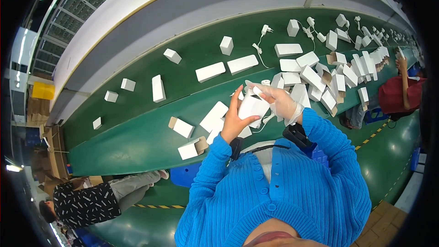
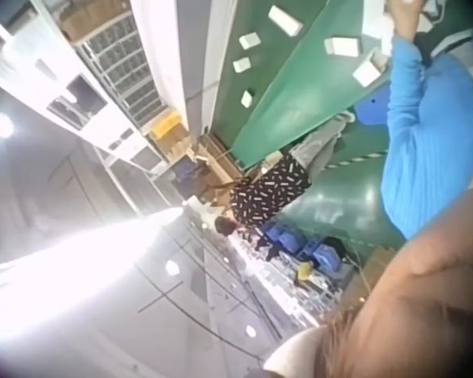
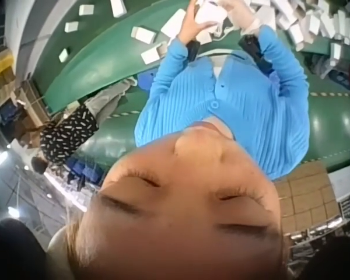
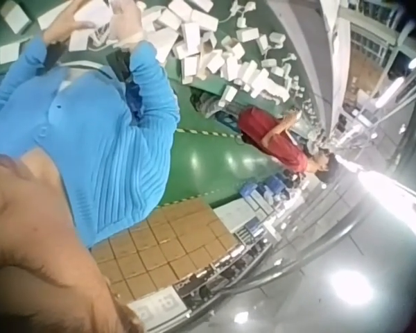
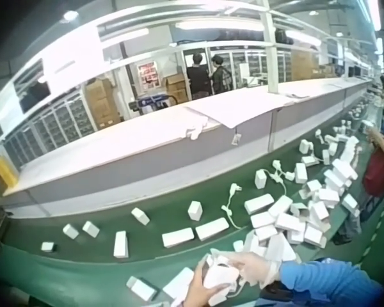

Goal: The person picks up a white charger and a cardboard box, places the charger inside the box, and folds the flaps to close it before setting it down and repeating the process.

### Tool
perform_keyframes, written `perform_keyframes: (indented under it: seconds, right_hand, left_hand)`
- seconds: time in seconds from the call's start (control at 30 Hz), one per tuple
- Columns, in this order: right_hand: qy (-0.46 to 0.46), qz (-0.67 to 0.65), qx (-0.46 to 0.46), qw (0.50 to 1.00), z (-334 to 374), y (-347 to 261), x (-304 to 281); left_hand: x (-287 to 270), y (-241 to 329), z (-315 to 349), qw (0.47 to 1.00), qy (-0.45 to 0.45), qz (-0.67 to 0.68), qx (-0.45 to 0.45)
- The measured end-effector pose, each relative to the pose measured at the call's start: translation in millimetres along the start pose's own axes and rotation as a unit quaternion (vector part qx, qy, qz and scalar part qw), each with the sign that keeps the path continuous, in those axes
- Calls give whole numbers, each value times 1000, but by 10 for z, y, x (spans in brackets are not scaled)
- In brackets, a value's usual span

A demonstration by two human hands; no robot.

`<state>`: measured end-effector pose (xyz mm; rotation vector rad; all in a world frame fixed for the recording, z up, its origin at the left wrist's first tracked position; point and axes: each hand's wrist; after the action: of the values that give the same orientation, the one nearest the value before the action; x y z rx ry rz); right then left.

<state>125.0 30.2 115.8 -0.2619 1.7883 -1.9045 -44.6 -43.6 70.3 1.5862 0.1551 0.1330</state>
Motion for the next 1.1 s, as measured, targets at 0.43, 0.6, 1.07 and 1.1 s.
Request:
perform_keyframes:
  seconds: [0.43, 0.6, 1.07, 1.1]
  right_hand:
    - [47, 121, -88, 988, 52, 132, 87]
    - [82, 168, -101, 977, 40, 42, 79]
    - [72, 169, -128, 975, 43, 263, 192]
    - [69, 168, -128, 975, 49, 193, 211]
  left_hand:
    - [36, 8, -23, 1000, -7, -25, -15]
    - [47, 47, -42, 999, 12, -1, -35]
    - [11, -46, -23, 998, 25, 33, -51]
    - [0, -69, -30, 997, 26, 53, -52]
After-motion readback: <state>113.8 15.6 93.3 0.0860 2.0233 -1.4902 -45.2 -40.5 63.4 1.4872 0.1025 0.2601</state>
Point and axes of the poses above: each hand's wrist, its own z-axis away from the middle knuckle, its own x-axis out of the palm, y = z × x, and after that the axes turned 13 degrees about y, right-handed
